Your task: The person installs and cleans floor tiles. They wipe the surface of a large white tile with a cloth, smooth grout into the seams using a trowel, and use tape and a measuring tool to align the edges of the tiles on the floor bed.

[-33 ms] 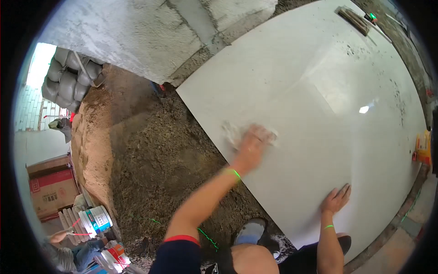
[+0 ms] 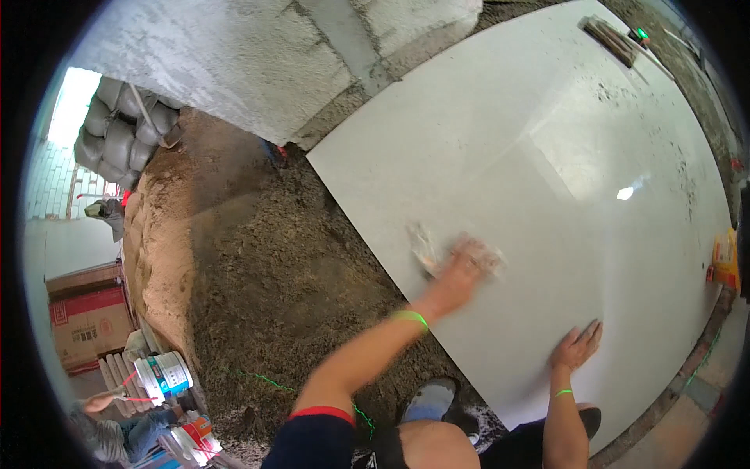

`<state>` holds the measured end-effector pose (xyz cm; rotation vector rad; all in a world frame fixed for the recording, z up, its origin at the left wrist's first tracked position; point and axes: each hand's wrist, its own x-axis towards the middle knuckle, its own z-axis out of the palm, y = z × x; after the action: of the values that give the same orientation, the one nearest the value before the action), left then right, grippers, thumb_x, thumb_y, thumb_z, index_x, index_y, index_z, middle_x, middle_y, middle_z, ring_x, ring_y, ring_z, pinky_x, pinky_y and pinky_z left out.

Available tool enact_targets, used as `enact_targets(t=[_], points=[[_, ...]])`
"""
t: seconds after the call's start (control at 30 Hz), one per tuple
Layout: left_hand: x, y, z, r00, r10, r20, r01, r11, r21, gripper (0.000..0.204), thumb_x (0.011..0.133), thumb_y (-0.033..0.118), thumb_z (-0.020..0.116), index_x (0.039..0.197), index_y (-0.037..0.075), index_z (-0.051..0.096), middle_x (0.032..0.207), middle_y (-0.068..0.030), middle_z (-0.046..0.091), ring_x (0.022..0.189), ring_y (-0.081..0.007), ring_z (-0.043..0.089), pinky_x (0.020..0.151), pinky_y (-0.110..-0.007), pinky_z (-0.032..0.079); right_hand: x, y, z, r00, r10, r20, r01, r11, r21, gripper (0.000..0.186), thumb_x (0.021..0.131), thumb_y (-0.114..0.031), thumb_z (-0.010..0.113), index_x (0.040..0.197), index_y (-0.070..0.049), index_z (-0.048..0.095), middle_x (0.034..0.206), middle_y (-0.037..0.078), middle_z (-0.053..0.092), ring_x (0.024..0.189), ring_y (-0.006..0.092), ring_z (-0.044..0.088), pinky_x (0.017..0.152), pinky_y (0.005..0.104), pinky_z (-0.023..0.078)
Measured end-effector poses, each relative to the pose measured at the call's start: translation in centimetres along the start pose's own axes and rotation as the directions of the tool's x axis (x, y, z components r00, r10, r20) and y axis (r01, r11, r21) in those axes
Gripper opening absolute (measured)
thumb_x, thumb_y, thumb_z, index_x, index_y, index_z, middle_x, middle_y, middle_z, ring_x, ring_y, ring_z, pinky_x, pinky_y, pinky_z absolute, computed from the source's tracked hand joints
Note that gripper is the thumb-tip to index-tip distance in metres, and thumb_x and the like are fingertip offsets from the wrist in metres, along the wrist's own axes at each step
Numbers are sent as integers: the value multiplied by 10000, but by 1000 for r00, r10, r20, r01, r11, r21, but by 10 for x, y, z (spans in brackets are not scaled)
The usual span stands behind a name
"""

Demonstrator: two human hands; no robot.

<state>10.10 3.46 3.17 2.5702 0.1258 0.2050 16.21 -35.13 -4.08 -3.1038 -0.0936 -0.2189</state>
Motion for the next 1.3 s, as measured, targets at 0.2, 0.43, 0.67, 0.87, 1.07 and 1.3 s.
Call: enact_targets(t=[0.2, 0.43, 0.67, 0.87, 1.07, 1.3], points=[[-4, 72, 132, 900, 341, 272, -252, 915, -315, 423, 972, 256, 401, 1364, 103, 444, 1440, -228, 341, 1354, -403, 270, 1077, -578, 223, 7, -2, 1, 995, 58, 76, -62, 997, 50, 556, 950, -304, 380, 1437, -41, 334, 1503, 145, 290, 1386, 300, 263, 1137, 499, 150], [99, -136, -2, 961, -242, -132, 275, 789, 549, 423, 935, 329, 490, 1308, 134, 528, 1435, -148, 385, 1343, -415, 274, 1094, -569, 217, 40, 10, 3, 998, -41, 42, 37, 995, 98, 540, 933, -248, 418, 1419, -20, 361, 1485, 178, 306, 1384, 331, 251, 1132, 478, 173], [123, -262, -22, 658, -671, -342, 752, 556, 354, 667, 924, 621, 332, 1482, 262, 260, 1553, -121, 114, 1402, -397, 114, 1096, -591, 138, 108, 17, 7, 981, 104, 163, -117, 990, 73, 573, 939, -303, 414, 1444, -49, 315, 1500, 156, 286, 1410, 287, 212, 1156, 474, 113], [233, -64, 89, 984, -153, -95, 179, 876, 447, 601, 910, 471, 465, 1435, 194, 370, 1518, -141, 228, 1389, -397, 160, 1096, -594, 151, 183, 36, 16, 976, 194, 94, -212, 947, 242, 521, 961, -301, 383, 1408, -34, 373, 1489, 133, 313, 1384, 282, 262, 1154, 448, 168], [169, 214, 218, 808, 325, 491, -297, 945, -137, 585, 870, 199, 480, 1437, 117, 362, 1535, -120, 236, 1420, -389, 146, 1126, -581, 96, 233, 63, 29, 922, 387, -1, -359, 856, 371, 501, 973, -294, 357, 1396, -28, 391, 1470, 121, 357, 1358, 295, 307, 1151, 418, 184], [65, 267, 278, 417, 861, 292, -681, 509, -527, 475, 929, 245, 405, 1394, 163, 454, 1515, -104, 283, 1409, -368, 187, 1135, -539, 170, 261, 71, 31, 927, 368, 76, -375, 920, 116, 584, 968, -392, 388, 1451, -76, 305, 1521, 101, 260, 1416, 245, 202, 1157, 455, 114]])
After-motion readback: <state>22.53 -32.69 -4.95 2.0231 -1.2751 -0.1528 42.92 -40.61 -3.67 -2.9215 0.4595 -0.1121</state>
